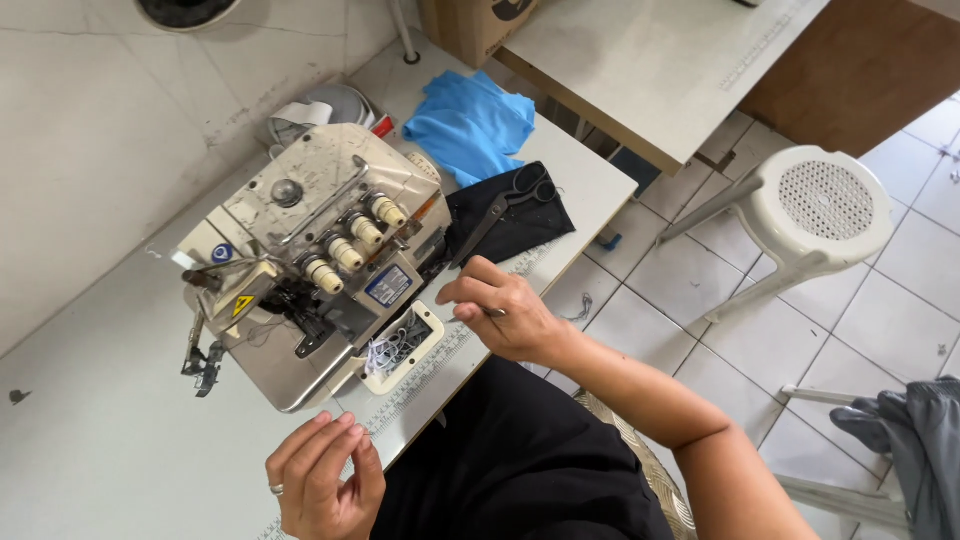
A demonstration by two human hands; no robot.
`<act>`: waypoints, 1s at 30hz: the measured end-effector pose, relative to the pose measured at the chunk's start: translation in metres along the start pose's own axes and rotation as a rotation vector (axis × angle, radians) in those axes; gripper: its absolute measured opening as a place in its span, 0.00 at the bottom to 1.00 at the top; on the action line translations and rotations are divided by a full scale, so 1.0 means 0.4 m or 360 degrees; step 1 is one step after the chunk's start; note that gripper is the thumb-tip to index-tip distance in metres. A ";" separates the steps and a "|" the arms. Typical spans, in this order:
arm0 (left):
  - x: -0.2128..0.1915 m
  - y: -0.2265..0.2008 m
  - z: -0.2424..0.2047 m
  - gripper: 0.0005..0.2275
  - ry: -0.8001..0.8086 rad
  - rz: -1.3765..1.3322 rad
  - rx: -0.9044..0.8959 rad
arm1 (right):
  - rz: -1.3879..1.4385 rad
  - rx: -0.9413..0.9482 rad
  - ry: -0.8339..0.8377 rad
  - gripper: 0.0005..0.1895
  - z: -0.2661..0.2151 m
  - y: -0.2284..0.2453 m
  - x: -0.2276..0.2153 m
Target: Threading an overlock sewing machine using a small tool, followed by walking across the factory floor to gather fabric into a bag.
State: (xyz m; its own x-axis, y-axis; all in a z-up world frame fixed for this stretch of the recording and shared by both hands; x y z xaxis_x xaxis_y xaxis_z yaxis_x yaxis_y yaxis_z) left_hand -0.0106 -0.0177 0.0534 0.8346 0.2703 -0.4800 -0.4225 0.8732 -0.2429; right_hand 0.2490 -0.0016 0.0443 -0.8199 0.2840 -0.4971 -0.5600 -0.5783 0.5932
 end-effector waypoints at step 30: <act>0.114 0.101 -0.073 0.07 -0.0480 -0.2319 -0.1785 | 0.0550 -0.0377 -0.0482 0.10 -0.012 0.217 0.115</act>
State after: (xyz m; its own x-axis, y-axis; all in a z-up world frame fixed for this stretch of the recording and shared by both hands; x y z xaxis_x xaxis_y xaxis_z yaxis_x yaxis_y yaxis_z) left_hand 0.0001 0.0182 -0.0029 0.6812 -0.1872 0.7077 0.6913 -0.1536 -0.7060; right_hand 0.1634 -0.0424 0.0701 -0.9696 0.2341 -0.0709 -0.2366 -0.8249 0.5133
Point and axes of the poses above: each hand's wrist, its own z-axis towards the middle knuckle, its own x-axis out of the palm, y = z × x, the point moved 6 cm from there along z, towards the middle knuckle, and after that the axes turned 5 degrees about y, right-handed, at the moved point
